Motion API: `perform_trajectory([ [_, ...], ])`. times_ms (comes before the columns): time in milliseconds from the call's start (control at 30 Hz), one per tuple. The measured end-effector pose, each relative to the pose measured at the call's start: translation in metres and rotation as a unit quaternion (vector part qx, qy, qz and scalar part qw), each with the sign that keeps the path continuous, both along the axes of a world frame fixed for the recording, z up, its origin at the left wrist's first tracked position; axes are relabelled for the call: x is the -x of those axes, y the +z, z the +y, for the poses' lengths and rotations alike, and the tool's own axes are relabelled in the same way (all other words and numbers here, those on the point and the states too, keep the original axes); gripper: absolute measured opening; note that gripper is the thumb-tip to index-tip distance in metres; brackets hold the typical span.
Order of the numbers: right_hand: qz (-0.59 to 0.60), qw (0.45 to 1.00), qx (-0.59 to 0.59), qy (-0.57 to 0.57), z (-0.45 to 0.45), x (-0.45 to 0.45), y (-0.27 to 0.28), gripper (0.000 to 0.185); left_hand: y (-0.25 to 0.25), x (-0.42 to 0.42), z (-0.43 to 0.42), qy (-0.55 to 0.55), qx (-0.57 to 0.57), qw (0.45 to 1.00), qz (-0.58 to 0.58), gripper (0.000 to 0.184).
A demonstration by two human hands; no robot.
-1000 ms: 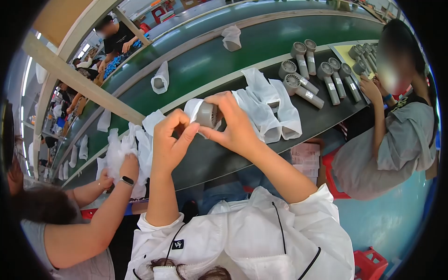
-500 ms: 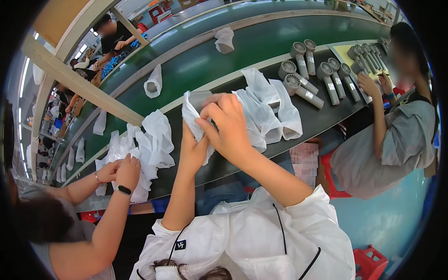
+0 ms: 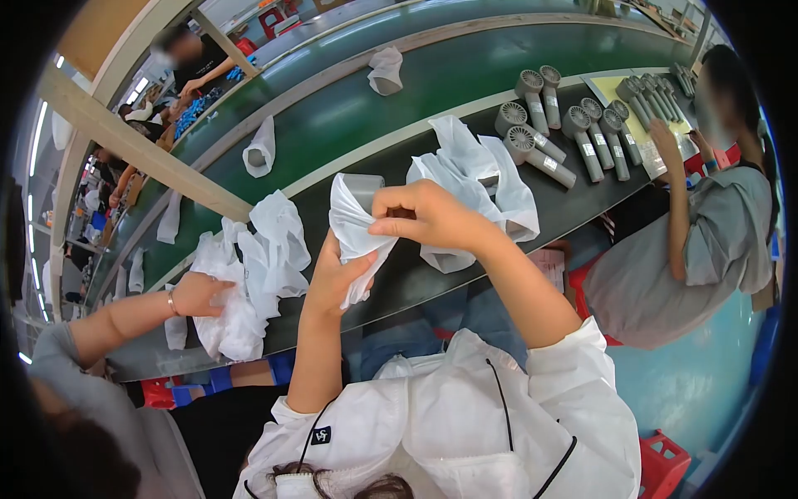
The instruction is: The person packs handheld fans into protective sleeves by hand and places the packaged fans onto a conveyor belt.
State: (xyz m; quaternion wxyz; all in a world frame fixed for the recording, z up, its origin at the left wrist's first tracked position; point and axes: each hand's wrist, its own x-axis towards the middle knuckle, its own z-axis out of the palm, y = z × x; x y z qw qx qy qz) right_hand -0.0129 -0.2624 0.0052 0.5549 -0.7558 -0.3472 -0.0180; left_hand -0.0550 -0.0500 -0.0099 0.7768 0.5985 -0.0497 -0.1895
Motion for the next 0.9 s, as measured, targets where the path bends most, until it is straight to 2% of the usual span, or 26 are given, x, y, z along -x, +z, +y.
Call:
perform_trajectory([
  [67,0.113,0.989,-0.075,0.065,-0.005,-0.007,-0.004,0.022,-0.006,0.002,0.0,0.003,0.037,0.999,-0.002,0.07],
  [100,0.112,0.989,-0.075,0.063,-0.009,-0.008,-0.007,0.022,-0.009,0.003,0.0,0.006,0.072,0.997,-0.005,0.071],
  [167,0.206,0.971,-0.08,0.086,-0.019,-0.01,-0.013,0.024,-0.013,0.004,-0.001,0.005,0.05,0.998,-0.025,0.072],
  [233,0.201,0.971,-0.098,0.081,-0.023,-0.008,-0.001,0.022,-0.014,0.002,0.001,0.008,0.025,0.999,-0.043,0.072],
  [300,0.173,0.975,-0.123,0.064,-0.02,-0.004,0.011,0.018,-0.011,-0.003,0.007,-0.046,-0.114,0.988,-0.096,0.074],
  [433,0.115,0.99,-0.082,0.016,-0.01,0.004,0.04,0.016,-0.011,-0.007,0.009,-0.049,-0.175,0.976,-0.122,0.073],
  [467,0.113,0.99,-0.08,0.013,-0.009,0.007,0.045,0.016,-0.011,-0.008,0.01,-0.047,-0.195,0.971,-0.128,0.066],
  [533,0.151,0.967,-0.205,0.018,-0.007,0.012,0.053,0.016,-0.012,-0.009,0.01,-0.045,-0.212,0.967,-0.131,0.06],
  [567,0.153,0.967,-0.204,0.019,-0.011,0.009,0.053,0.016,-0.011,-0.01,0.008,-0.048,-0.236,0.957,-0.162,0.053],
  [633,0.165,0.915,-0.364,0.055,-0.023,0.002,0.053,0.017,-0.014,-0.011,0.009,-0.05,-0.26,0.945,-0.194,0.046],
  [667,0.164,0.915,-0.364,0.056,-0.022,0.001,0.054,0.017,-0.02,-0.01,0.011,-0.021,-0.266,0.94,-0.211,0.041],
  [700,0.116,0.956,-0.266,-0.042,-0.021,0.001,0.059,0.019,-0.025,-0.009,0.012,0.008,-0.272,0.935,-0.229,0.037],
  [733,0.065,0.975,-0.162,-0.14,-0.02,0.0,0.062,0.021,-0.028,-0.009,0.014,0.006,-0.272,0.934,-0.23,0.037],
  [767,0.001,0.989,-0.057,-0.133,-0.014,0.0,0.052,0.025,-0.03,-0.01,0.016,0.031,-0.28,0.929,-0.24,0.034],
  [800,0.001,0.989,-0.056,-0.137,-0.006,0.0,0.043,0.025,-0.031,-0.011,0.017,0.055,-0.288,0.923,-0.249,0.032],
  [833,-0.071,0.991,-0.014,-0.113,0.003,-0.001,0.036,0.023,-0.03,-0.014,0.018,0.052,-0.287,0.924,-0.248,0.032],
  [867,-0.142,0.986,0.029,-0.087,0.008,-0.001,0.032,0.021,-0.027,-0.017,0.019,0.043,-0.332,0.906,-0.258,0.029],
  [900,-0.141,0.986,0.031,-0.088,0.01,-0.001,0.032,0.021,-0.024,-0.018,0.019,0.035,-0.376,0.886,-0.267,0.026],
])
